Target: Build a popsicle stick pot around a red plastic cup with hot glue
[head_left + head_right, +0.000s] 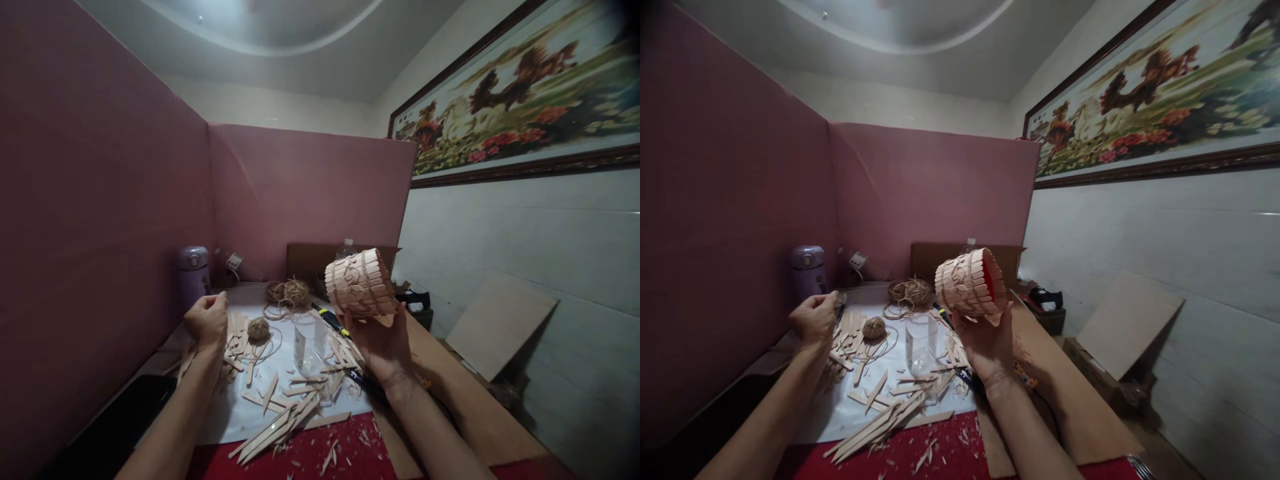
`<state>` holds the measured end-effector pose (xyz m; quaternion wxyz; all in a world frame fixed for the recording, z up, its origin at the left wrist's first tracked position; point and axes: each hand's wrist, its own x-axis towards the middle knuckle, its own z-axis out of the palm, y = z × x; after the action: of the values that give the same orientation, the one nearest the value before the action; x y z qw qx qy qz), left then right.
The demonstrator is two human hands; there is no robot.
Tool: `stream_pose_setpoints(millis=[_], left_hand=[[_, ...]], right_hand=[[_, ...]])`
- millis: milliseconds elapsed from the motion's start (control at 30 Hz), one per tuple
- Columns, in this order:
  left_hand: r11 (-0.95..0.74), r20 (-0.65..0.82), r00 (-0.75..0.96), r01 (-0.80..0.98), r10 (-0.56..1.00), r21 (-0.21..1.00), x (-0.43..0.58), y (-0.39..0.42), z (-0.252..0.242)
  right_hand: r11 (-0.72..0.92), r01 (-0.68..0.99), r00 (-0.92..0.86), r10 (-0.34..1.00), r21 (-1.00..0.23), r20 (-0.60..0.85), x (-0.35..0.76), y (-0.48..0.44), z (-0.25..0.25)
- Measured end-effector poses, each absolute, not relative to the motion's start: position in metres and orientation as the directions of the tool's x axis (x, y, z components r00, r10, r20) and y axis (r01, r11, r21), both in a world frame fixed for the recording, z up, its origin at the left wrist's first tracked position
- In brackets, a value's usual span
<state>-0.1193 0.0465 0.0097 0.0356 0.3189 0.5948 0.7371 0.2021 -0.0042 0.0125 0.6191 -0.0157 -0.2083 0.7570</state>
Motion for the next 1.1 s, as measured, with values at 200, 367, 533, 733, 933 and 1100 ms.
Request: stream_pose_setpoints(millis=[200,367,533,733,933,1100], left_hand=[[-0.147,0.392,-0.835,0.364,0.385,0.920,-0.129,0.040,-0.004],[-0.276,0.429,-0.775,0.334,0.464,0.901,-0.121,0.039,0.000],[-0.464,0.456,-0.660,0.180,0.597,0.867,-0.093,0.035,0.022],[-0.489,0.464,-0.179,-0.135,0.867,0.862,-0.040,0.007,0.061],[-0.538,0.523,0.213,0.014,0.825,0.843,-0.012,0.004,0.075],[-0.664,0.683,0.075,0.328,0.727,0.671,-0.018,0.004,0.077]], right_hand=[[-0.106,-0.927,-0.212,0.939,-0.360,0.269,0.203,-0.007,0.018],[-0.149,-0.913,-0.279,0.908,-0.380,0.313,0.201,-0.010,0.018],[-0.183,-0.868,-0.362,0.870,-0.462,0.335,0.200,-0.011,0.013],[-0.095,-0.842,-0.311,0.889,-0.532,0.335,0.197,-0.014,0.013],[-0.096,-0.761,-0.343,0.899,-0.641,0.273,0.200,-0.012,0.006],[-0.101,-0.690,-0.378,0.895,-0.716,0.238,0.205,-0.010,-0.002]])
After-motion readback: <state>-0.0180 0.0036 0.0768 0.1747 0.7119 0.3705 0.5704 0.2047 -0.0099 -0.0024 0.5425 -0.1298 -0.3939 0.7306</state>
